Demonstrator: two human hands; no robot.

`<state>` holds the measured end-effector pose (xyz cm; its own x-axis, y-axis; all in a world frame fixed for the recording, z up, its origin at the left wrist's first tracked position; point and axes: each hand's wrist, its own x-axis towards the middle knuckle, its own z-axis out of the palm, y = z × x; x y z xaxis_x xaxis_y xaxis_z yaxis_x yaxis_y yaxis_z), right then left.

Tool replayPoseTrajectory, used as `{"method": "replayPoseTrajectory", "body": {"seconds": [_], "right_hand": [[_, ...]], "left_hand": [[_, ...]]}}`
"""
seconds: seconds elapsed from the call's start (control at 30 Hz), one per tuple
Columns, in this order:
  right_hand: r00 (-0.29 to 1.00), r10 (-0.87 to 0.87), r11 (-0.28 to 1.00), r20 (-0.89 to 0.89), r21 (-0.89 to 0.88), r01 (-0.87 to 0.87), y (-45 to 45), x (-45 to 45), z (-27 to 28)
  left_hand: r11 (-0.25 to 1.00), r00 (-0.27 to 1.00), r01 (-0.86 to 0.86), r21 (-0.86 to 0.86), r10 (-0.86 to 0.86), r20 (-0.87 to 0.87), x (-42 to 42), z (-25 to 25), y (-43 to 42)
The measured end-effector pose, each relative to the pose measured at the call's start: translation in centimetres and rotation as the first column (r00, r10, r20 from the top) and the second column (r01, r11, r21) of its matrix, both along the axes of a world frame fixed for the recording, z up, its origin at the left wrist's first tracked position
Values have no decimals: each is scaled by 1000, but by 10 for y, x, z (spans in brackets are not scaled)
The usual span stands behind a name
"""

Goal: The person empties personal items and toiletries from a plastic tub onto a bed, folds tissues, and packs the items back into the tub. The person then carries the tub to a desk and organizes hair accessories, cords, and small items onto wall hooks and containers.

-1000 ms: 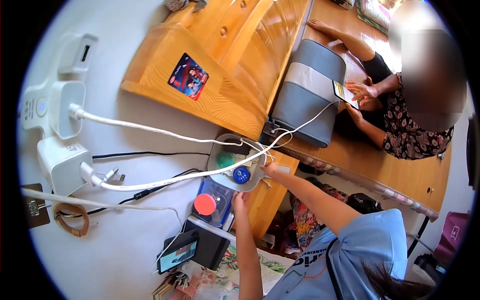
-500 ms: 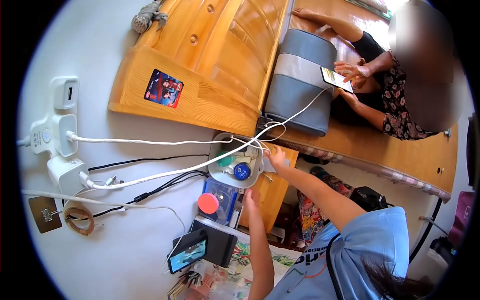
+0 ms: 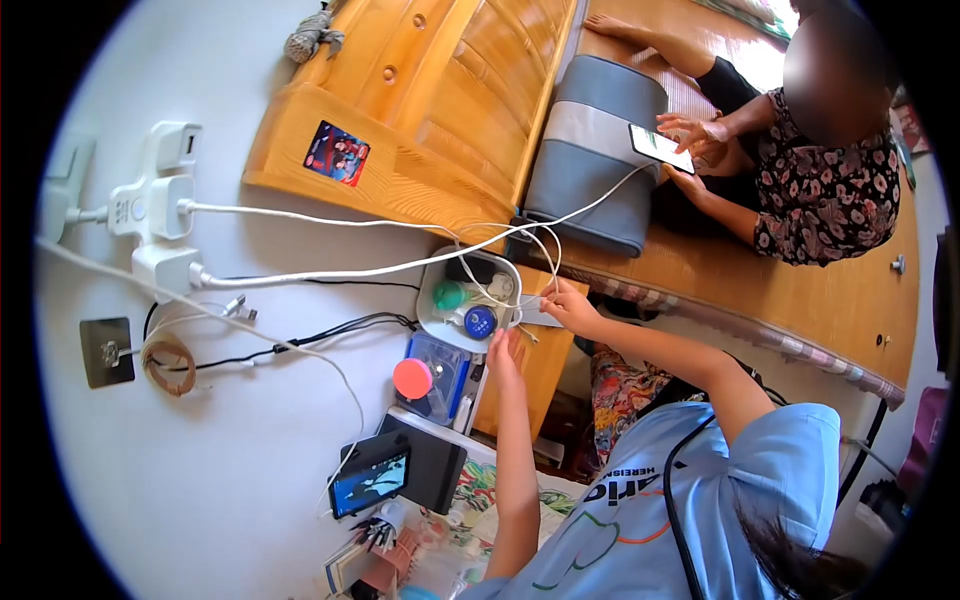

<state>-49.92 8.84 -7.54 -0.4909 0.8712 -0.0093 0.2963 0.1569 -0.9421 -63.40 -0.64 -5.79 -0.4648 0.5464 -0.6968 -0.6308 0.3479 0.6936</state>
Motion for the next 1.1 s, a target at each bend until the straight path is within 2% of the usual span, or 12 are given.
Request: {"method": "replayPoseTrajectory", "body": {"seconds": [0.03, 0.1, 0.13, 0.17, 0.33, 0.5, 0.57, 0.6, 0.7, 0.77, 0.83, 1.1], "right_hand": [[1000, 12, 1000, -6, 8, -12, 0, 3, 7], [948, -4, 861, -317, -483, -158, 1, 6, 29], [970, -84, 704, -227, -703, -103, 2, 9, 63], [971, -59, 716, -234, -688, -122, 1, 10, 64], [859, -180, 434, -479, -823, -368, -1, 32, 73], [939, -111, 371, -327, -890, -266, -6, 46, 73], [966, 190, 704, -173, -662, -257, -8, 47, 60], [915, 276, 851, -294, -367, -375, -10, 46, 60], [968, 239, 952, -73, -178, -248, -13, 41, 68], [969, 247, 962, -29, -111, -249, -15, 36, 81], [946, 320, 930, 41, 179, -322, -18, 33, 85], [901, 429, 879, 74, 195, -434, -25, 39, 101]], "left_hand": [[1000, 1000, -4, 3, 4, 12, -1, 6, 6], [999, 1000, -8, 53, 8, 9, -9, 0, 14], [996, 999, -36, 78, 33, 28, -9, 5, 20], [992, 997, -66, 106, 61, 50, -9, 10, 26], [938, 995, -72, 339, 44, 89, -10, 35, 36], [907, 972, -213, 363, 161, 169, -3, 45, 26], [907, 968, -242, 343, 203, 147, -4, 34, 21], [921, 970, -239, 308, 210, 125, -5, 30, 17], [932, 946, -301, 199, 267, 182, -4, 23, 8], [926, 937, -333, 180, 303, 175, -4, 19, 6], [910, 919, -383, 161, 357, 168, -3, 17, 4], [872, 879, -476, 112, 474, 49, 5, -3, 1]]}}
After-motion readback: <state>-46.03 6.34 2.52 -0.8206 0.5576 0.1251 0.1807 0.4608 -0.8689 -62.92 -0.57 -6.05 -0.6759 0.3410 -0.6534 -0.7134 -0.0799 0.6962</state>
